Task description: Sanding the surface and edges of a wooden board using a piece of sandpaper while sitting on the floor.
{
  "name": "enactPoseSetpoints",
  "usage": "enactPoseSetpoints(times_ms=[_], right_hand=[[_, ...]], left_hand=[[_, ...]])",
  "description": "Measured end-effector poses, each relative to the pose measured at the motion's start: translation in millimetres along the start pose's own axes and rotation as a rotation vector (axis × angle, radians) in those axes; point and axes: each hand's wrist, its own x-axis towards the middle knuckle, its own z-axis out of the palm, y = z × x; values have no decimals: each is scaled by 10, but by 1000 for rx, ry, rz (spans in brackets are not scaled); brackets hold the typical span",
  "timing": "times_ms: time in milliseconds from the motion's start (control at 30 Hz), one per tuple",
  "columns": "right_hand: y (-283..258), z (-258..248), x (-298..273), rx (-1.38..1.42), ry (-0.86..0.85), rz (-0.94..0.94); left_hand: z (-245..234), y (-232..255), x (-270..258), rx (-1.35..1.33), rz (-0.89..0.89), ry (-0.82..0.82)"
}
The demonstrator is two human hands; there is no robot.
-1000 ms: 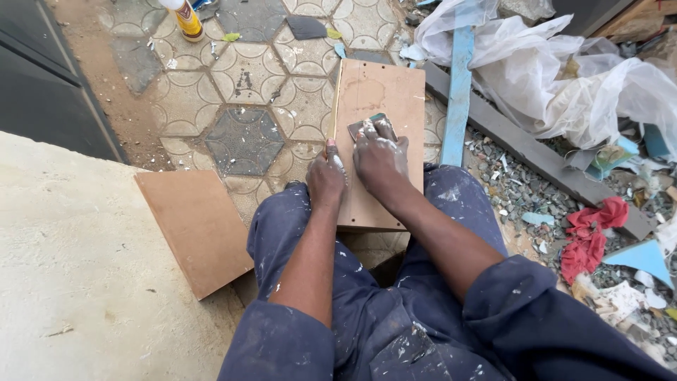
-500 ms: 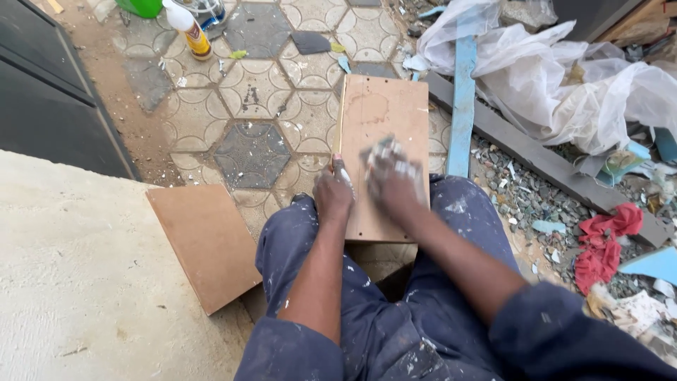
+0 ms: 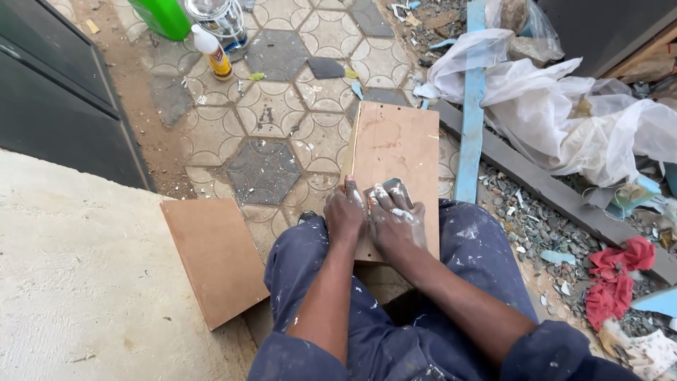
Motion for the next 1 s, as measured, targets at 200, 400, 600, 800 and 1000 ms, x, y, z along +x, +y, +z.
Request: enactPoseSetpoints(times_ms=[200, 400, 600, 800, 1000], right_hand=[[-54, 159, 247, 40, 30, 91], [4, -84, 199, -48, 20, -1], [-265, -414, -335, -30, 0, -70], [77, -33, 414, -4, 155, 22], [69, 183, 82, -68, 238, -96]], left_hand=[[173, -281, 210, 36, 47, 36], [67, -124, 50, 28, 39, 27], [-25, -17, -10, 9, 14, 5], [65, -166, 68, 19, 36, 50], [62, -150, 55, 5, 56, 16]])
